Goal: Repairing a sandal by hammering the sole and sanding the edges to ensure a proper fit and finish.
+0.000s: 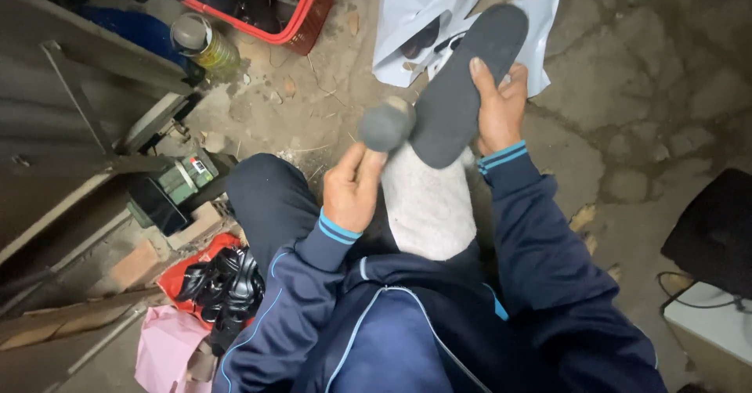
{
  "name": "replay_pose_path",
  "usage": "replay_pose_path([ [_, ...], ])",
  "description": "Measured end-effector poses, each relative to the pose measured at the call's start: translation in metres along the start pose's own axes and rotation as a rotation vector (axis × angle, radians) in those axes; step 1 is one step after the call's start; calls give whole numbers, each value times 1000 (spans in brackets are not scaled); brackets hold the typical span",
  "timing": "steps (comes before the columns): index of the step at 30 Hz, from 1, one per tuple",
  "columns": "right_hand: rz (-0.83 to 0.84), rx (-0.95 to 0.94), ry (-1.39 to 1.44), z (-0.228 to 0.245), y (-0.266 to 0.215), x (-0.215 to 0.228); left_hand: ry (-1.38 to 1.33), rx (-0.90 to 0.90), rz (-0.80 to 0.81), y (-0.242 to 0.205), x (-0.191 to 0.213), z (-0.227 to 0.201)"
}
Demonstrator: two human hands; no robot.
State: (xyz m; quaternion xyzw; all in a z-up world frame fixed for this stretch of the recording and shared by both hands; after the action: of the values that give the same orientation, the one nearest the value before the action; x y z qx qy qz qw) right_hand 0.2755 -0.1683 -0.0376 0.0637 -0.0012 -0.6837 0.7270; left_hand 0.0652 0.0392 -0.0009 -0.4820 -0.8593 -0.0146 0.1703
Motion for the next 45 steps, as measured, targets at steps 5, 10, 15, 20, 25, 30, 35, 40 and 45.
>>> replay_pose_path([
  [5, -43, 194, -3, 4, 7, 0, 122, 54, 82, 13, -8, -8],
  [10, -74, 256, -45, 0, -2, 11, -32, 37, -6, 6, -15, 36],
  [15, -121, 273, -46, -11, 1, 15, 67, 52, 7, 4, -12, 27],
  [20, -147, 296, -26, 2, -9, 14, 166, -100, 9, -6, -18, 5],
  [25, -184, 312, 9, -27, 0, 32, 26, -119, 12, -20, -25, 33],
  [30, -211, 305, 2, -11, -8, 26, 70, -164, 78, -22, -25, 7],
  [35, -217, 307, -11, 24, -24, 18, 193, -182, 87, -26, -35, 8],
  [40, -369, -75, 311, 12, -17, 29, 119, -85, 160, -17, -27, -8],
  [45, -500, -5, 454, 49, -20, 15, 96, -125, 61, -14, -9, -36],
])
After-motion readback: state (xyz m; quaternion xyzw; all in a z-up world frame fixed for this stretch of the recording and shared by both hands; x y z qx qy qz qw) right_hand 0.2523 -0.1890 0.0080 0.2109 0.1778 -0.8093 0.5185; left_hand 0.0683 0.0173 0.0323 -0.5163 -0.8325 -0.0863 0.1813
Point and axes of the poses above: each hand's wrist, its own y-axis towards the middle knuckle, its own x-axis out of the back of the hand, z = x × y, the point moved 8 cm from there along y, towards the middle knuckle, and after that the axes turned 13 degrees about x, right-handed, at the moved point
